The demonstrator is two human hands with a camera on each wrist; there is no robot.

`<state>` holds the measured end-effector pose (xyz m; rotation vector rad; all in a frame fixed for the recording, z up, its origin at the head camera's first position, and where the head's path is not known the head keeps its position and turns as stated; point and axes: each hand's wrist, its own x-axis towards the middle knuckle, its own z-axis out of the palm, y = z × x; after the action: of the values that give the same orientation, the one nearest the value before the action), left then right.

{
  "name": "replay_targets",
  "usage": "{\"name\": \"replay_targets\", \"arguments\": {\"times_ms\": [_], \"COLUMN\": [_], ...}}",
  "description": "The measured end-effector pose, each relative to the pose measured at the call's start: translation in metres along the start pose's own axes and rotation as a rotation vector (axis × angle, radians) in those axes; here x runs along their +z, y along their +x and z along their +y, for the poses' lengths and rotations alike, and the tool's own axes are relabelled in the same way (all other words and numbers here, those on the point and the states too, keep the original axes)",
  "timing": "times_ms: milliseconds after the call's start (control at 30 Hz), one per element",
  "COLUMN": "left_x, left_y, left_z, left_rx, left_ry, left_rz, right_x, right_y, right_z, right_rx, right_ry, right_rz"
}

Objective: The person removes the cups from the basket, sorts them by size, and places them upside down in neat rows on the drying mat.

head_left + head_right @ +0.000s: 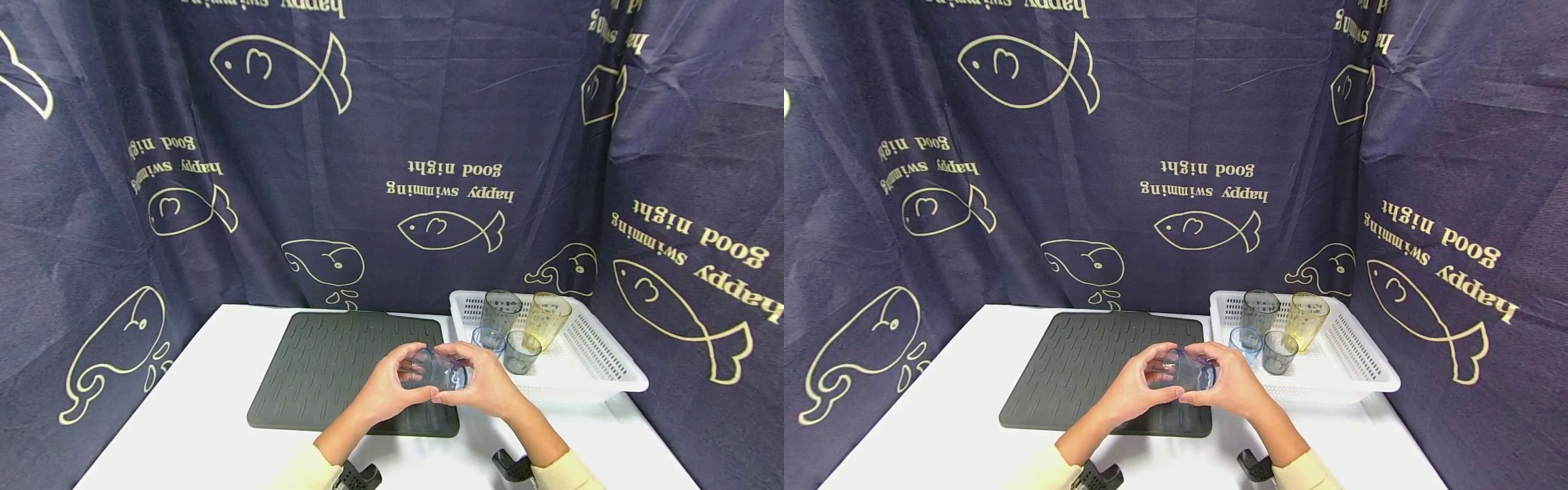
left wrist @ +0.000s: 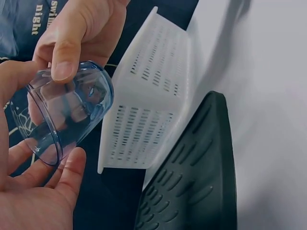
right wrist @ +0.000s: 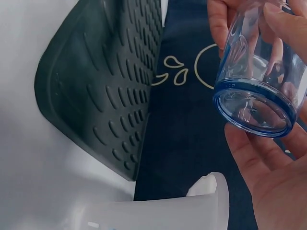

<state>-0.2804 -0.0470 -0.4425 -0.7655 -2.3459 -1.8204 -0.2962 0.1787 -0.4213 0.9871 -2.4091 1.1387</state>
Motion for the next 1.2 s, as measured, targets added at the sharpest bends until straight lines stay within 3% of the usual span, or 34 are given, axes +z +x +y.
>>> {"name": "replay_targets", "arguments": {"times_ms": [367, 633, 900, 1200], "left_x": [-0.004, -0.012, -0.019, -0.022], "left_y": [-0.002, -0.007, -0.014, -0.021], "left_z": [-0.002, -0.003, -0.006, -0.014], "left_rx": [0.012, 0.05, 0.078, 0.179], "left_ry": [-0.11, -0.189, -0.236, -0.279], "left_rz": [0.02, 0.021, 0.018, 0.017], "right_x": [0.002, 0.001, 0.006, 0.018], "right_y": [-0.001, 0.0, -0.002, -0.006], "right_z": [0.0, -0.003, -0.002, -0.003], "right_rx": [-0.022, -0.012, 0.063, 0.098], "right_ry": [0.049, 0.27, 0.451, 0.67], "right_rz": [0.013, 0.008, -0.012, -0.055]}}
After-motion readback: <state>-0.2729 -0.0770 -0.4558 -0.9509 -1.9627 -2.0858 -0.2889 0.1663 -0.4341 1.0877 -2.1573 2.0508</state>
